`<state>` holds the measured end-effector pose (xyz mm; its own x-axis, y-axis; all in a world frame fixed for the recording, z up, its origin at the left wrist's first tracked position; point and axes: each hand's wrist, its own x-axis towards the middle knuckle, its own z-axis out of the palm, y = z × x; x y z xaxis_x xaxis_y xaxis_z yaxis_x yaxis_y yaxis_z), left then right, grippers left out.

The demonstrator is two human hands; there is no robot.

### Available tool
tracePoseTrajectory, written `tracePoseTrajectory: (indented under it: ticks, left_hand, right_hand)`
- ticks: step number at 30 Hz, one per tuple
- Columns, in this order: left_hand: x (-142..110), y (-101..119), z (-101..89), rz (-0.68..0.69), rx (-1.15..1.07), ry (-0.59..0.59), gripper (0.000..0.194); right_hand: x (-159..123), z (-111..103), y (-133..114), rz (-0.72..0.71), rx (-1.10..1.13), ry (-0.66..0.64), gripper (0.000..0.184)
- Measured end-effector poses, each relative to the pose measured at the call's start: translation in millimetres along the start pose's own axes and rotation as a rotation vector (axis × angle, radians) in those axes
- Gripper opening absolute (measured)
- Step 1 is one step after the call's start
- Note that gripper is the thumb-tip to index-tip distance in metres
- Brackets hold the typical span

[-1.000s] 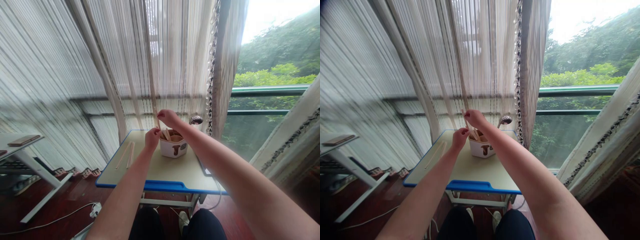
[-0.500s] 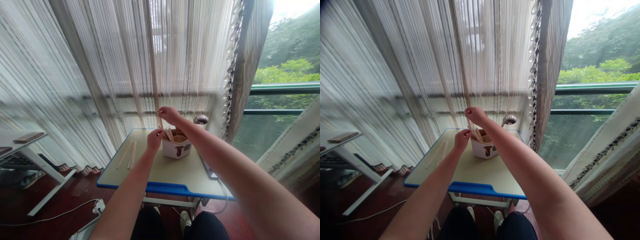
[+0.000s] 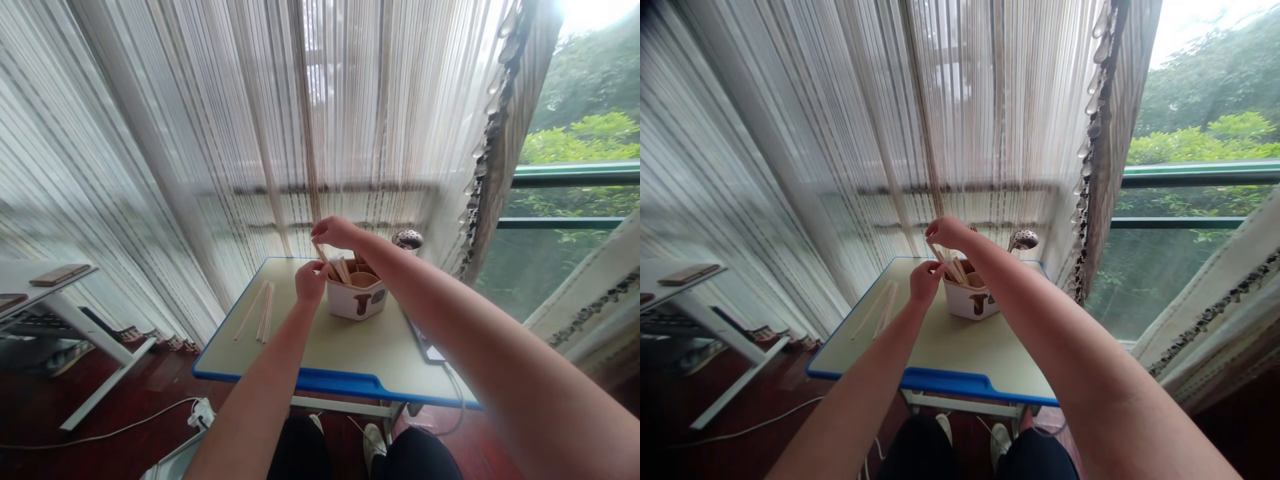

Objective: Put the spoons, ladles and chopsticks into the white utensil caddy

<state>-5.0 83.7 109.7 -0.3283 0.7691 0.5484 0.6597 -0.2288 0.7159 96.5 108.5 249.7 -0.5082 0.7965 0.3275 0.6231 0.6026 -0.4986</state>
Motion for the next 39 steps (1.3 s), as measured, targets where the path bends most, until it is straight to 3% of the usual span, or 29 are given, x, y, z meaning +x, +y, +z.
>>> tracePoseTrajectory:
  ticks: [8, 12, 18, 22, 29, 39]
  left_hand:
    - [1.6, 2.0, 8.6, -0.052, 0.048, 0.05, 0.024]
    - [6.6, -0.3, 11.5, -0.022, 0.039, -0.02, 0.024]
    - [12.2, -0.9, 15.8, -0.103, 0.081, -0.032, 0.024]
    - [15.7, 0.6, 15.1, -0.161, -0.024, -0.034, 0.029]
    - [18.1, 1.1, 17.9, -0.161, 0.02, -0.07, 0.023]
    - [14.2, 9.2, 14.9, -0.231, 0.036, -0.108, 0.024]
  right_hand:
    - [3.8, 1.2, -5.2, -0.013, -0.263, -0.073, 0.018]
    - [7.1, 3.6, 0.3, -0.003, -0.362, -0.105, 0.02]
    - [10.3, 6.0, 10.7, 0.017, -0.385, -0.095, 0.019]
    - [10.5, 6.5, 12.1, 0.039, -0.446, -0.144, 0.014]
    - [12.0, 4.6, 7.0, 0.071, -0.5, -0.129, 0.036]
    - [13.6, 12.7, 6.3, 0.141, -0.545, -0.19, 0.032]
